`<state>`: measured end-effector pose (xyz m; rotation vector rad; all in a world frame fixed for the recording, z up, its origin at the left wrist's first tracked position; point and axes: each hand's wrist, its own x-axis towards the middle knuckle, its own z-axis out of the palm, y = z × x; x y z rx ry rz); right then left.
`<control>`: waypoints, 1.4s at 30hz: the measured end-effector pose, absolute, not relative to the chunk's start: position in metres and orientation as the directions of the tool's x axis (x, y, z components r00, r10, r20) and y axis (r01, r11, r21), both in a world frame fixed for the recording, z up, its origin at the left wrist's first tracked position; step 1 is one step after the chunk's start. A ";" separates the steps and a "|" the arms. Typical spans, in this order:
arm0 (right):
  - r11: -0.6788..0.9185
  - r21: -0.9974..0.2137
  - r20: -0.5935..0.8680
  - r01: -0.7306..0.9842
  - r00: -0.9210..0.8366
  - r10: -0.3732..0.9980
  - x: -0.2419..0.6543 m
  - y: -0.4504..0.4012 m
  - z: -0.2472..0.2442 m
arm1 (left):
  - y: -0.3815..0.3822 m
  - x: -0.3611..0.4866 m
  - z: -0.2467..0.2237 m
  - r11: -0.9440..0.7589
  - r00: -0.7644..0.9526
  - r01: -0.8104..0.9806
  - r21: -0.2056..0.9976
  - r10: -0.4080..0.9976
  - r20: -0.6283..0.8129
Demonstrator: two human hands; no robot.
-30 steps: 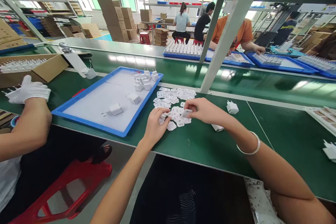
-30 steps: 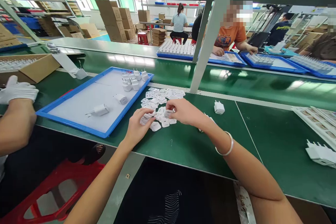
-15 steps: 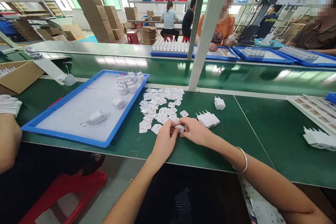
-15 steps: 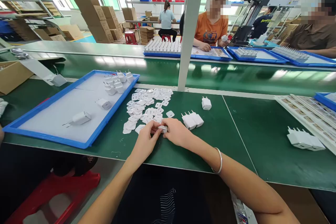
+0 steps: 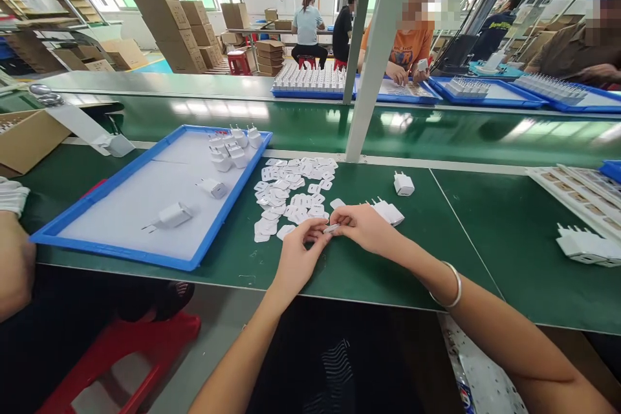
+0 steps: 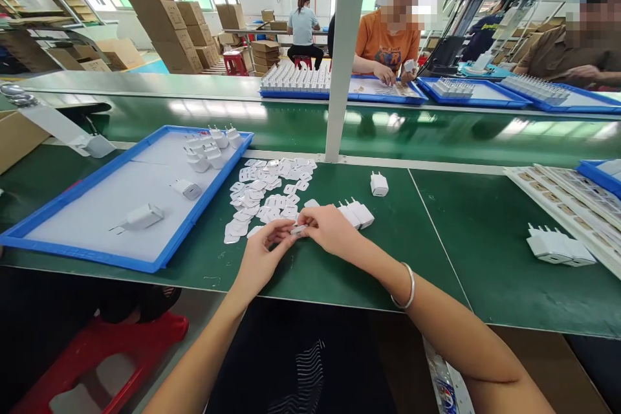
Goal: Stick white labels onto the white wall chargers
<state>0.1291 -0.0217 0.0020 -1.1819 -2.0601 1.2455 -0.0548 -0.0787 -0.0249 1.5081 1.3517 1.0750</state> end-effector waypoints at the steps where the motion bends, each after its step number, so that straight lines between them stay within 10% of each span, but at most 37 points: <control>1: 0.215 -0.889 -0.055 0.405 -0.560 0.827 0.132 -0.020 0.006 | -0.077 -0.056 -0.021 -0.044 0.080 0.206 0.978 0.996 0.028; 9: 0.151 -0.976 0.001 0.159 -0.685 0.728 0.175 -0.008 0.049 | -0.041 -0.040 0.026 0.294 0.534 -0.069 0.953 0.818 -0.214; 12: 0.187 -0.935 -0.028 0.302 -0.587 0.809 0.220 0.006 0.058 | -0.022 -0.024 0.035 -0.118 0.626 0.193 0.974 0.779 -0.029; 16: 0.067 -0.766 -0.274 0.639 -0.419 0.866 0.274 0.027 0.042 | -0.008 -0.009 0.029 -0.671 0.771 0.415 0.615 0.618 0.153; 25: -0.063 -0.623 -0.433 0.780 -0.277 0.858 0.273 0.020 0.016 | 0.004 0.000 -0.010 -0.889 0.886 0.419 0.185 0.445 0.130; 36: 0.269 -0.623 -0.316 0.735 -0.550 0.773 0.242 0.011 0.015 | 0.014 -0.002 -0.031 -0.845 0.811 0.475 0.246 0.529 0.249; 42: -0.107 -0.886 -0.365 0.452 -0.536 0.761 0.239 0.016 0.014 | 0.013 -0.001 -0.030 -0.791 0.813 0.424 0.441 0.547 0.199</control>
